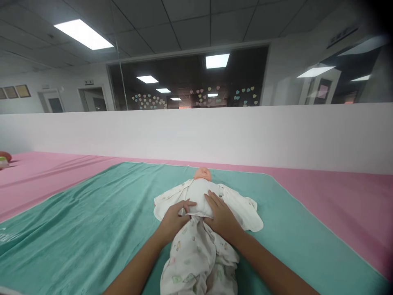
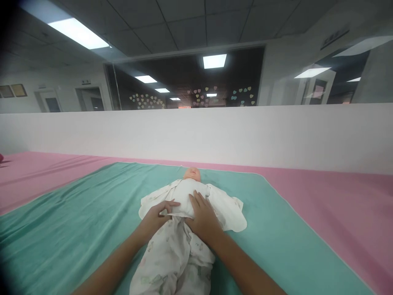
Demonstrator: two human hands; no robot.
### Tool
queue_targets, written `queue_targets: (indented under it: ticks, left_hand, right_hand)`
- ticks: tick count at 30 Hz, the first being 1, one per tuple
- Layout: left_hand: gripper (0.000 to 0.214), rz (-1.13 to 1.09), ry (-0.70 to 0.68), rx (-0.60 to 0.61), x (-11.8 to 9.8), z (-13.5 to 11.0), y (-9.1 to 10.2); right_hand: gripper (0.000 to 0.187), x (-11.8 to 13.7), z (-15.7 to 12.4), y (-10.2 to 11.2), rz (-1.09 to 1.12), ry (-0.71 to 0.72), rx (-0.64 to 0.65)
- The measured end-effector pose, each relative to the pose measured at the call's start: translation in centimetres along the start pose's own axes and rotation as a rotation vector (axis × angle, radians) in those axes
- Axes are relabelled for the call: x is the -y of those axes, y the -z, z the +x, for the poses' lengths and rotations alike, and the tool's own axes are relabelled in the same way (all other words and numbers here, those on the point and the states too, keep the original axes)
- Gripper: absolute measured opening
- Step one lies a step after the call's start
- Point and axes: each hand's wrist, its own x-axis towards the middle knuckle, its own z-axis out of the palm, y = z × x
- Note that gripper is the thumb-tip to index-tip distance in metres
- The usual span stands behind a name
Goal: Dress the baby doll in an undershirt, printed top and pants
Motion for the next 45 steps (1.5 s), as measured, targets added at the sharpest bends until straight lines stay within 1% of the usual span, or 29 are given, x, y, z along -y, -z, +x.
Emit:
queue_targets:
  ticks: [2, 5, 7, 8, 10, 12, 13, 15, 17, 20, 21, 23, 26, 28, 30, 32, 34, 36, 39, 41, 43, 45]
  left_hand:
    - [0.013, 0.018, -0.001, -0.063, 0.4, 0.7, 0.4]
    - [0.014, 0.240, -0.013, -0.099, 0.4, 2.3, 1.0]
    - [0.018, 0.384, -0.039, -0.130, 0.4, 3.6, 1.1]
    - [0.019, 0.422, -0.059, -0.142, 0.6, 4.2, 1.1]
    - [0.017, 0.430, -0.085, -0.160, 1.2, 5.4, 0.7]
    - [0.012, 0.385, -0.079, -0.202, 2.2, 6.1, 0.1]
    - [0.012, 0.347, -0.070, -0.237, 2.6, 6.1, -0.2]
    - [0.020, 0.251, -0.047, -0.284, 3.2, 5.7, -0.7]
    - [0.031, 0.156, -0.019, -0.263, 3.3, 5.0, -0.9]
    - [0.040, 0.111, 0.051, -0.173, 2.8, 4.2, -0.5]
    - [0.040, 0.137, 0.068, -0.163, 2.5, 4.3, -0.2]
    - [0.036, 0.239, 0.072, -0.154, 2.2, 4.9, 0.3]
    - [0.024, 0.445, 0.025, -0.134, 2.1, 6.8, 0.8]
    - [0.021, 0.542, 0.011, -0.146, 2.3, 8.2, 0.8]
    - [0.022, 0.588, 0.045, -0.187, 2.7, 9.3, 0.7]
    - [0.024, 0.602, 0.103, -0.227, 3.2, 9.9, 0.4]
    - [0.026, 0.620, 0.134, -0.252, 3.6, 9.9, 0.2]
    - [0.030, 0.659, 0.130, -0.253, 3.7, 9.5, 0.1]
    - [0.036, 0.684, 0.145, -0.214, 3.4, 8.5, 0.4]
    - [0.037, 0.613, 0.201, -0.162, 3.1, 7.9, 0.7]
    - [0.037, 0.524, 0.251, -0.107, 2.8, 7.4, 1.1]
    - [0.039, 0.420, 0.290, -0.043, 2.6, 6.9, 1.6]
  right_hand:
    - [0.062, 0.4, 0.3, 0.9, -0.014, 0.003, 0.024]
    - [0.052, 0.9, 0.7, 2.4, 0.011, 0.003, 0.050]
    - [0.045, 0.6, 1.2, 3.1, 0.049, 0.003, 0.043]
    - [0.043, 0.2, 1.5, 3.3, 0.069, 0.000, 0.031]
    - [0.040, -0.8, 2.2, 3.6, 0.124, -0.023, 0.009]
    - [0.037, -2.0, 3.0, 3.4, 0.244, -0.083, 0.001]
    - [0.035, -2.5, 3.2, 3.2, 0.333, -0.125, 0.001]
    - [0.031, -3.4, 3.5, 2.4, 0.517, -0.215, -0.014]
    - [0.029, -3.8, 3.3, 1.4, 0.615, -0.264, -0.083]
    - [0.028, -3.8, 2.8, 0.4, 0.563, -0.218, -0.199]
    - [0.029, -3.8, 2.7, 0.4, 0.534, -0.189, -0.202]
    - [0.032, -3.7, 2.7, 0.9, 0.492, -0.147, -0.148]
    - [0.030, -3.7, 3.4, 1.8, 0.447, -0.145, -0.056]
    - [0.029, -3.8, 4.4, 2.0, 0.400, -0.164, -0.053]
    - [0.030, -4.3, 5.6, 1.6, 0.381, -0.202, -0.081]
    - [0.029, -4.9, 6.7, 0.6, 0.415, -0.262, -0.104]
    - [0.028, -5.5, 7.4, -0.5, 0.474, -0.327, -0.127]
    - [0.028, -5.9, 7.6, -1.4, 0.498, -0.378, -0.164]
    - [0.025, -5.9, 6.6, -2.0, 0.423, -0.425, -0.223]
    - [0.024, -5.6, 5.4, -1.9, 0.336, -0.436, -0.228]
    - [0.027, -5.4, 4.1, -1.6, 0.299, -0.456, -0.201]
    - [0.029, -5.2, 3.0, -1.1, 0.327, -0.502, -0.144]
